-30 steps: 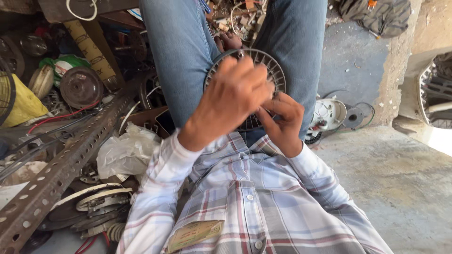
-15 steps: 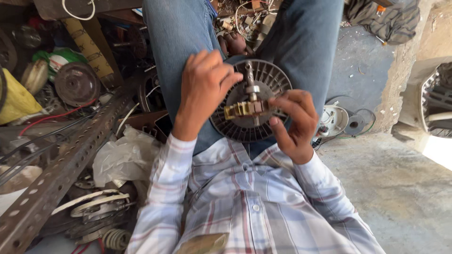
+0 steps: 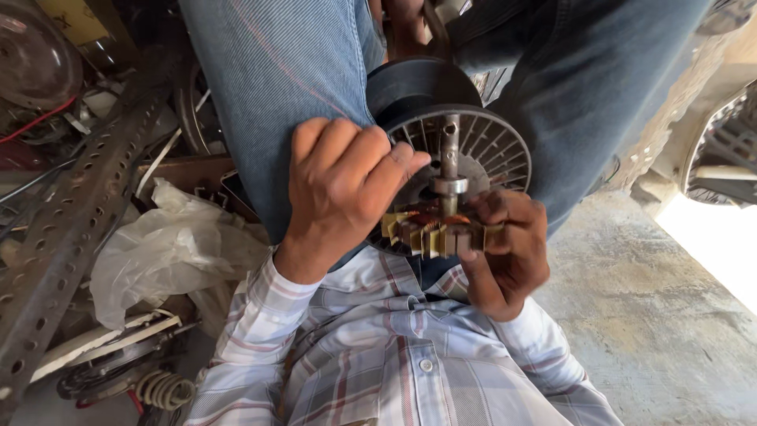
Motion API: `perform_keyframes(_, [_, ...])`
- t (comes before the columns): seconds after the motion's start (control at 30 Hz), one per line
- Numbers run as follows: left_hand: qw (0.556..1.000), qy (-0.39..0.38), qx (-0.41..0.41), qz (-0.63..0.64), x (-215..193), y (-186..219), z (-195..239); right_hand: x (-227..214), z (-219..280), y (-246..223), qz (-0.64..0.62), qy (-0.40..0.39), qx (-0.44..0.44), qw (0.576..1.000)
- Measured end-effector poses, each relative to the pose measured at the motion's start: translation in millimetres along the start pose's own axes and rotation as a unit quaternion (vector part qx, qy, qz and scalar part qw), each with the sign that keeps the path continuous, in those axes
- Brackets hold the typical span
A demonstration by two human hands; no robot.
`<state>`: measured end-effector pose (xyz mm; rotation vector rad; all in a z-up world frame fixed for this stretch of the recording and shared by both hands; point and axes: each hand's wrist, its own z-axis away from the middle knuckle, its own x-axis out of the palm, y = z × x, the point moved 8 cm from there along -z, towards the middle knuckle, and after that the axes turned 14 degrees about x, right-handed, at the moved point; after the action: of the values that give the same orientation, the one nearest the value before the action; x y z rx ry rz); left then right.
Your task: The person is threading and adjusting thin copper wires through the slots of a fan motor stator by hand while holding it between their legs.
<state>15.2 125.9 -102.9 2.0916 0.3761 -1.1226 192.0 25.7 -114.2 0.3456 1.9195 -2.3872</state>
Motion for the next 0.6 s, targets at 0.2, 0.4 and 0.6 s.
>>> perform_keyframes(0.2, [1.000,-0.029,-0.005,-0.009,3,-4,0,4,-3,-1,-0.035,0.005,0.027,0.999])
perform_keyframes(0.4, [0.999,-0.033,-0.007,-0.014,5,-6,-1,5,-2,3,-0.038,0.005,-0.024,0.999])
perform_keyframes(0.6, [1.000,-0.020,-0.013,-0.013,2,-4,-3,-2,-13,9,-0.061,-0.091,0.103,0.989])
